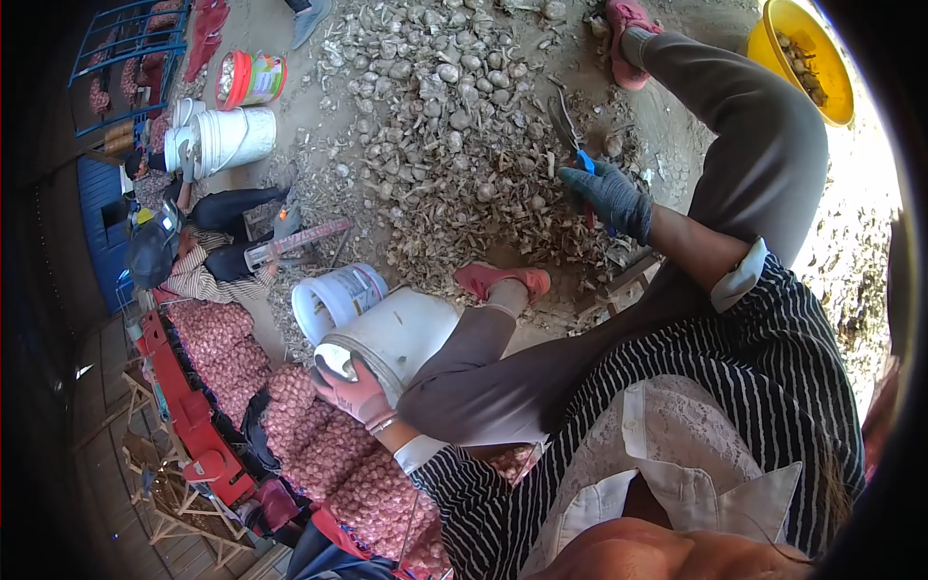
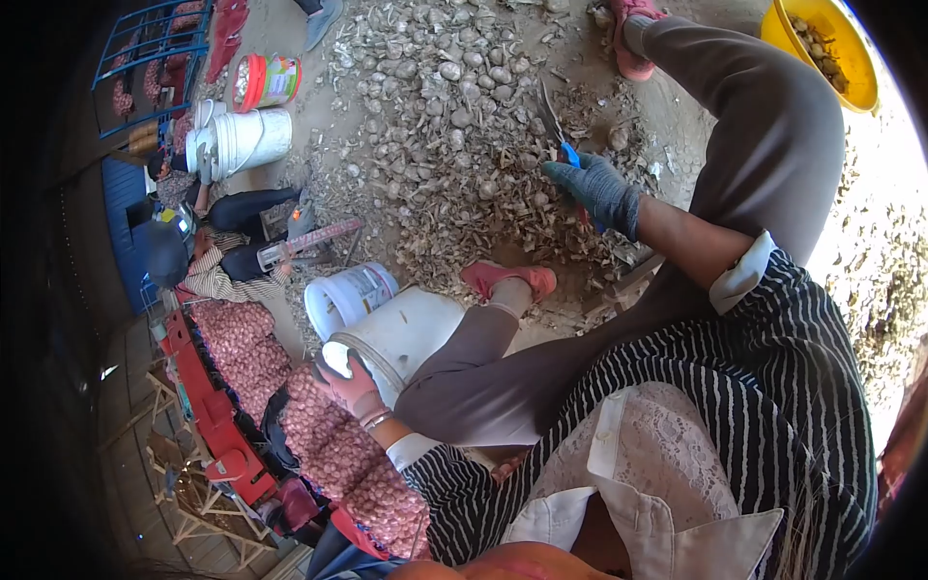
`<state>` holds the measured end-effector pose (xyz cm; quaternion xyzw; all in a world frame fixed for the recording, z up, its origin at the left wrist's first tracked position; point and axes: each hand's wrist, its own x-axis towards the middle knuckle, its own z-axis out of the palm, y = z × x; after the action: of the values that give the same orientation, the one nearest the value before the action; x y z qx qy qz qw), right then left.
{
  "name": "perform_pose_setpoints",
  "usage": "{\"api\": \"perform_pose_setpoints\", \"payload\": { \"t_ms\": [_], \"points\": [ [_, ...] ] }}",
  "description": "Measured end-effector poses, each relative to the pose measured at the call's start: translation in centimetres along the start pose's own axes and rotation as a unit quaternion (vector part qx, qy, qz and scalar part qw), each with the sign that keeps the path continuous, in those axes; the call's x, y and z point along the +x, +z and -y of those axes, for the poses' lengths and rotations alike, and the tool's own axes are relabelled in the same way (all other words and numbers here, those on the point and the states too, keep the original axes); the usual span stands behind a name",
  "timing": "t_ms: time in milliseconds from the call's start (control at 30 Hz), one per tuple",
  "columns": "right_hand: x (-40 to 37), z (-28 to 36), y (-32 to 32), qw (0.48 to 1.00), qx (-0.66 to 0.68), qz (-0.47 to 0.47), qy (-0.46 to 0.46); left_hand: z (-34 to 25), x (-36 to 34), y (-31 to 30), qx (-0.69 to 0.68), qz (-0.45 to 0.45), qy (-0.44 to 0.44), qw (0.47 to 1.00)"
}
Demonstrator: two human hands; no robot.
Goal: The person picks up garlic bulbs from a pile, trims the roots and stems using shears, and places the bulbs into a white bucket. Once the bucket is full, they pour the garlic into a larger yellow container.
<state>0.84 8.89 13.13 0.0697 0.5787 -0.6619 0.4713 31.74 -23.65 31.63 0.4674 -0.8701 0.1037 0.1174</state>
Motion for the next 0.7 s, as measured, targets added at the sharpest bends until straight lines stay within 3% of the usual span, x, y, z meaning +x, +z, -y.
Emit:
{"api": "perform_pose_setpoints", "payload": {
  "t_ms": [33, 67, 133, 167, 200, 267, 333, 400, 467, 533, 600, 633, 667, 700],
  "points": [
    [0.3, -0.4, 0.0, 1.0, -0.001, -0.004, 0.003, -2.1, 0.8, 1.9, -0.107, 0.024, 0.057, 0.992],
    [0.7, -1.0, 0.1, 1.0, 0.011, -0.008, 0.007, -5.9, 1.2, 3.2, -0.176, 0.14, 0.021, 0.974],
    [0.6, -0.9, 0.2, 1.0, 0.023, -0.016, 0.012, -8.5, 2.4, 11.9, -0.332, 0.275, 0.065, 0.9],
    [0.1, -0.1, 0.4, 0.999, 0.024, -0.016, 0.013, -8.9, 2.6, 18.7, -0.441, 0.368, -0.063, 0.817],
    [-0.2, 0.3, 0.5, 0.999, 0.025, -0.017, 0.012, -13.8, 2.2, 18.8, -0.478, 0.444, -0.205, 0.73],
    [0.6, -0.3, 0.4, 0.999, 0.026, -0.03, 0.005, -20.5, 1.7, 22.3, -0.412, 0.481, -0.306, 0.711],
    [1.1, -1.0, 0.1, 0.999, -0.044, -0.021, -0.019, -21.8, 0.8, 32.1, -0.298, 0.5, -0.311, 0.751],
    [0.9, -0.3, 0.0, 0.994, -0.107, -0.023, 0.025, -22.2, -0.2, 38.0, -0.31, 0.496, -0.32, 0.745],
    [1.6, -1.8, 0.3, 0.961, -0.261, -0.025, -0.083, -22.0, -0.9, 42.5, -0.332, 0.474, -0.344, 0.739],
    [0.1, 1.8, 1.0, 0.958, -0.282, -0.013, -0.053, -21.9, -1.7, 45.1, -0.356, 0.449, -0.368, 0.733],
    [-0.2, 3.1, 1.2, 0.924, -0.38, 0.051, 0.009, -22.9, -2.2, 42.5, -0.365, 0.435, -0.381, 0.729],
    [0.0, 2.7, 1.2, 0.924, -0.38, 0.053, 0.008, -24.6, -2.1, 36.5, -0.396, 0.433, -0.392, 0.709],
    [0.3, 2.0, 1.0, 0.905, -0.424, 0.028, -0.027, -25.0, -2.5, 33.3, -0.425, 0.43, -0.401, 0.688],
    [0.6, 1.3, 0.8, 0.883, -0.466, 0.002, -0.063, -24.3, -3.3, 33.0, -0.514, 0.379, -0.333, 0.694]
  ]
}}
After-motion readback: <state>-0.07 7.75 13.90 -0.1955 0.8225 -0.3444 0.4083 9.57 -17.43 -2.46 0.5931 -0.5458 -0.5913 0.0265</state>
